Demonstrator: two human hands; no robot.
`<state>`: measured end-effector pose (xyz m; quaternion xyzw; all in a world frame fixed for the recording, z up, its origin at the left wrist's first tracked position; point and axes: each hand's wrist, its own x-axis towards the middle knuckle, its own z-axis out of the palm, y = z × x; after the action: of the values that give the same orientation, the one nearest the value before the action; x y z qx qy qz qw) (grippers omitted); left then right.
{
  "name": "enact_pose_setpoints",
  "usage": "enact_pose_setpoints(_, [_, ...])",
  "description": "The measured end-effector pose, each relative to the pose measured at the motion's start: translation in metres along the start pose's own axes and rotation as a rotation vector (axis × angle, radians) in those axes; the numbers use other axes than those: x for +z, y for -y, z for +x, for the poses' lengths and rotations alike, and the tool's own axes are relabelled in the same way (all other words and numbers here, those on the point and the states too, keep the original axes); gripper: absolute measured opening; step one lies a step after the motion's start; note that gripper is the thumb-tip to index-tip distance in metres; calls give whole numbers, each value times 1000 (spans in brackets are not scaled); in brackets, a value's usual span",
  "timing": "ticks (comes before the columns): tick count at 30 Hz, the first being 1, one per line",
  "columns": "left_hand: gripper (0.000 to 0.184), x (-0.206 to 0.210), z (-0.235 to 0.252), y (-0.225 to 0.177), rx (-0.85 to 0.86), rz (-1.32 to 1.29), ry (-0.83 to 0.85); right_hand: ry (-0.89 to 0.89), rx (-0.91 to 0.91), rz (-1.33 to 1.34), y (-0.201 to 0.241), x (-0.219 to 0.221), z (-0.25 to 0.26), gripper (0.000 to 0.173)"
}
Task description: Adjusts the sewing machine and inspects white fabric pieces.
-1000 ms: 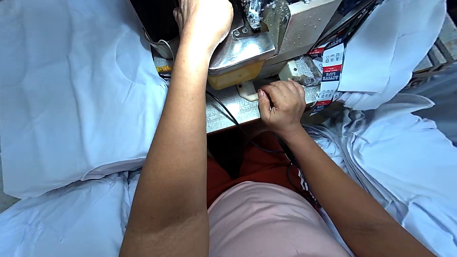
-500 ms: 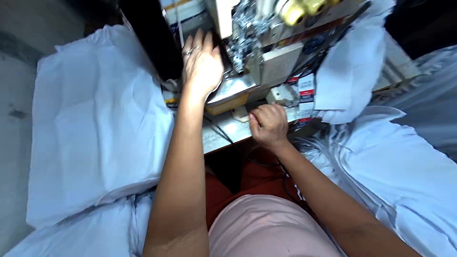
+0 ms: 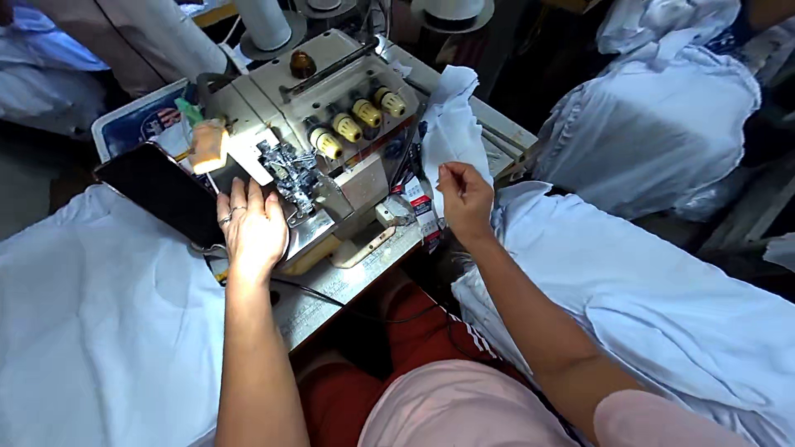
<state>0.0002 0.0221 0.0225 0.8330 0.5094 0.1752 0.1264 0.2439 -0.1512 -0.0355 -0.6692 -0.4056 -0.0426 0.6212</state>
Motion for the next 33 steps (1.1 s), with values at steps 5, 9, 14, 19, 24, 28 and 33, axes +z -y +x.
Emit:
enact_pose_setpoints(5, [60, 0, -1, -2, -7, 2, 4, -55, -16, -130, -17, -27, 16, 24])
enact_pose_setpoints(9, [58, -3, -3, -6, -50, -35, 18, 282, -305, -413, -21, -51, 13, 20])
enact_pose_setpoints(14, [55, -1, -4, -4, -88, -114, -11, 737, -451, -616, -31, -62, 15, 15])
enact_pose_setpoints(19, [55, 8, -56, -19, 169, -169, -560, 675, -522, -488, -39, -68, 23, 15])
enact_pose_setpoints(24, [28, 32, -118, -100, 392, -694, -144, 423, -494, -397, -27, -80, 27, 21])
enact_pose_setpoints(28, [27, 63, -108, -131, 253, -952, 333, 458, -501, -378, -24, -74, 19, 21])
enact_pose_setpoints(33, [32, 73, -89, -159, -135, -1130, 635, 449, -494, -337, -21, -69, 8, 18])
